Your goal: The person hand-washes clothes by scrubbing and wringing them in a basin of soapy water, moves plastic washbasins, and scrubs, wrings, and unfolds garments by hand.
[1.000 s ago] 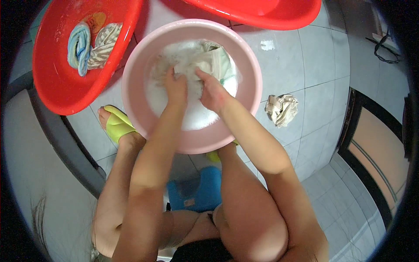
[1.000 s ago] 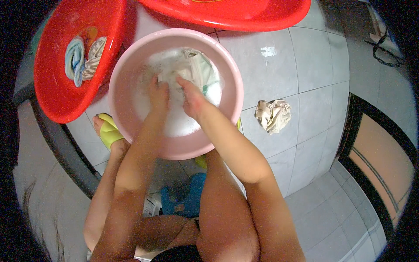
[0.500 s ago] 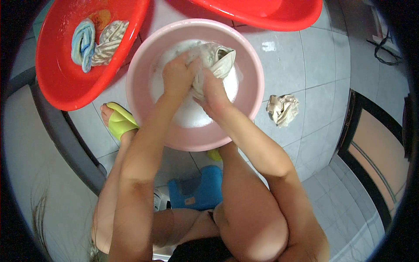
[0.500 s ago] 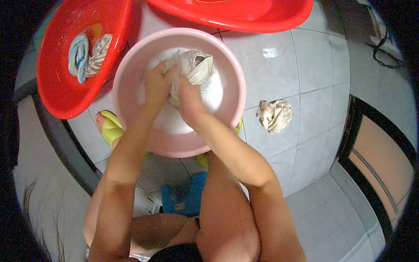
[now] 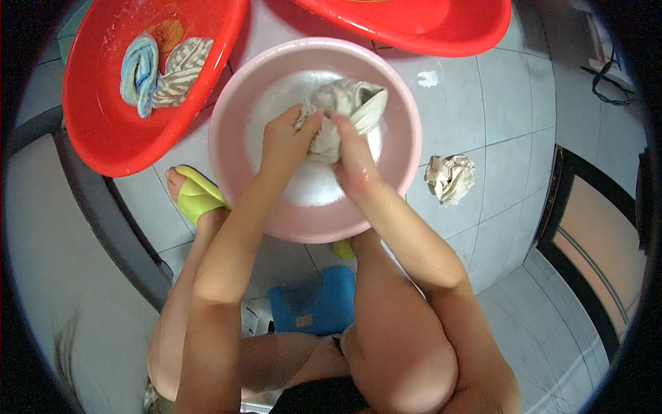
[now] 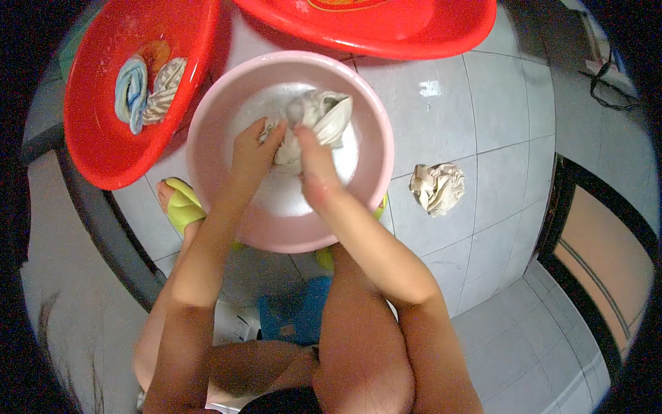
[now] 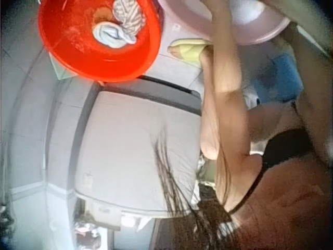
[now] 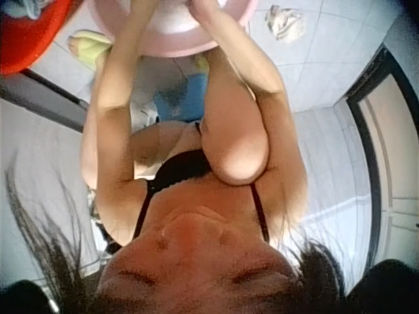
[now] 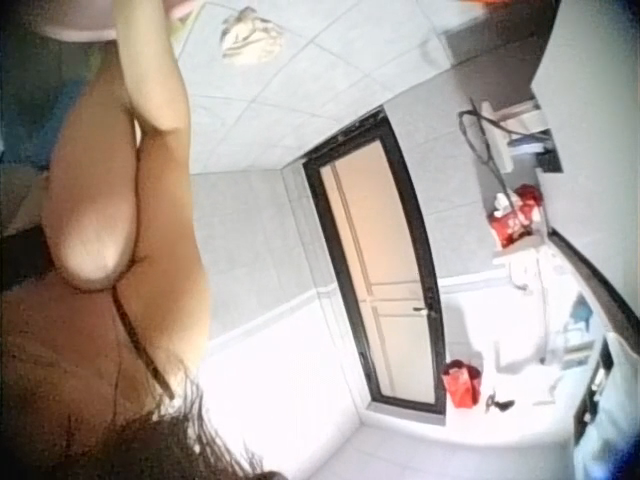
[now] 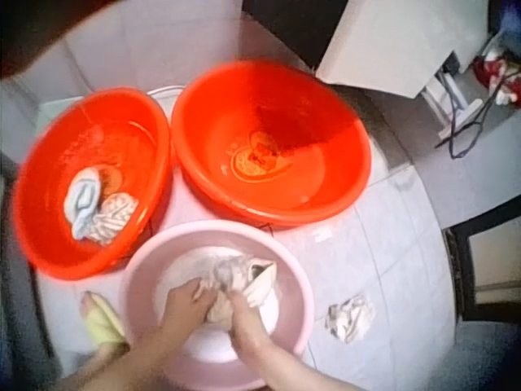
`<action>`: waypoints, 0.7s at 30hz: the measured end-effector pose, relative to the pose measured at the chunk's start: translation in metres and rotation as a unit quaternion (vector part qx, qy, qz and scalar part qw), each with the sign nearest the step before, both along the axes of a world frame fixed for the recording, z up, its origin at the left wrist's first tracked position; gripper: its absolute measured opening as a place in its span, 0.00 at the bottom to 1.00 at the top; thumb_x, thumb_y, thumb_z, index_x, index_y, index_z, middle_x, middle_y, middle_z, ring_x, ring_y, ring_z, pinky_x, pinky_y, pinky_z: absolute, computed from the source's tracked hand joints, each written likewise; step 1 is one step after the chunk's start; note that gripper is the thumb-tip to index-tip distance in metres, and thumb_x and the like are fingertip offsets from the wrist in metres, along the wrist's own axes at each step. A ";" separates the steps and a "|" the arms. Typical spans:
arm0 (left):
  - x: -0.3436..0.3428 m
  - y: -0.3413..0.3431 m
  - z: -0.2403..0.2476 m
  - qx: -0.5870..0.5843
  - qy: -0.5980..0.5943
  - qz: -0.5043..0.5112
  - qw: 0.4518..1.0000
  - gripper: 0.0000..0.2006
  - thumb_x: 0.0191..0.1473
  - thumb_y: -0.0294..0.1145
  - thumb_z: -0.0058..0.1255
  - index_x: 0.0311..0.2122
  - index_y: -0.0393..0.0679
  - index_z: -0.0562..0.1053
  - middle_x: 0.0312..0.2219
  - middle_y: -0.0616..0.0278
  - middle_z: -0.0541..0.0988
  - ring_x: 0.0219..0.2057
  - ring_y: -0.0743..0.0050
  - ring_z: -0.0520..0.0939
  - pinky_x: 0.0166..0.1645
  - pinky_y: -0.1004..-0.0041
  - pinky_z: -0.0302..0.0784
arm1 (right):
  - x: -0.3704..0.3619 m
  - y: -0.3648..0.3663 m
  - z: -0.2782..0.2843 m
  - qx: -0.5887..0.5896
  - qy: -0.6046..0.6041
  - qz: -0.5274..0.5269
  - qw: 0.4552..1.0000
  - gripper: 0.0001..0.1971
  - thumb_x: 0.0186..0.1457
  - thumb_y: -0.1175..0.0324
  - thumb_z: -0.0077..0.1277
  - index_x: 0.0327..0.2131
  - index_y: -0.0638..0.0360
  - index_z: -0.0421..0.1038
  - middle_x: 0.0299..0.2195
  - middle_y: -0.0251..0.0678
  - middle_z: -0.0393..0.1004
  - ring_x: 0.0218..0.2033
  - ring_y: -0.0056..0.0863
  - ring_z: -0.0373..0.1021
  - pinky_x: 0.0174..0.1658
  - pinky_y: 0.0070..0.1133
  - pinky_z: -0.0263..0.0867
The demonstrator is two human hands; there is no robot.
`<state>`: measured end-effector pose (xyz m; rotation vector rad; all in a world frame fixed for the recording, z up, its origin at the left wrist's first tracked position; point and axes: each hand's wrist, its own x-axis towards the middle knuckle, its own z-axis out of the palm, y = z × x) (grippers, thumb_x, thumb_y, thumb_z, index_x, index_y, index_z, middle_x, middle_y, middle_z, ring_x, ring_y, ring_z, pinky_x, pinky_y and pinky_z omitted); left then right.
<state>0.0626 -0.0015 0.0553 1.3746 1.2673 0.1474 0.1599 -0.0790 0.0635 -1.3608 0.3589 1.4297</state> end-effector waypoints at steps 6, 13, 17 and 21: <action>-0.017 -0.028 0.056 -0.171 -0.035 -0.141 0.975 0.17 0.47 0.40 0.57 0.38 0.38 0.75 0.24 0.63 0.77 0.26 0.77 0.75 0.32 0.72 0.70 | 0.003 -0.016 0.026 0.039 0.007 0.003 0.999 0.26 0.58 0.47 0.40 0.50 0.59 0.62 0.42 0.35 0.68 0.45 0.25 0.63 0.49 0.25 0.61; -0.029 -0.027 0.078 -0.058 -0.145 -0.210 0.965 0.14 0.45 0.33 0.55 0.38 0.40 0.73 0.24 0.67 0.76 0.27 0.78 0.74 0.34 0.75 0.70 | 0.007 -0.020 0.031 0.080 0.224 -0.166 0.957 0.30 0.55 0.44 0.44 0.54 0.54 0.58 0.46 0.38 0.64 0.49 0.32 0.61 0.53 0.34 0.58; -0.034 -0.008 0.040 -0.166 0.020 0.073 0.983 0.19 0.42 0.28 0.55 0.43 0.44 0.70 0.28 0.64 0.74 0.29 0.78 0.74 0.32 0.78 0.69 | 0.023 -0.010 -0.022 0.110 0.249 -0.187 0.944 0.24 0.54 0.60 0.51 0.52 0.58 0.60 0.48 0.41 0.66 0.50 0.35 0.63 0.54 0.35 0.59; -0.027 -0.002 -0.023 -0.062 -0.062 0.156 0.984 0.18 0.44 0.27 0.52 0.44 0.46 0.70 0.34 0.59 0.73 0.29 0.79 0.74 0.31 0.81 0.69 | 0.014 -0.004 -0.072 0.078 0.156 -0.157 0.972 0.19 0.52 0.68 0.53 0.47 0.63 0.64 0.44 0.37 0.69 0.45 0.33 0.67 0.49 0.28 0.64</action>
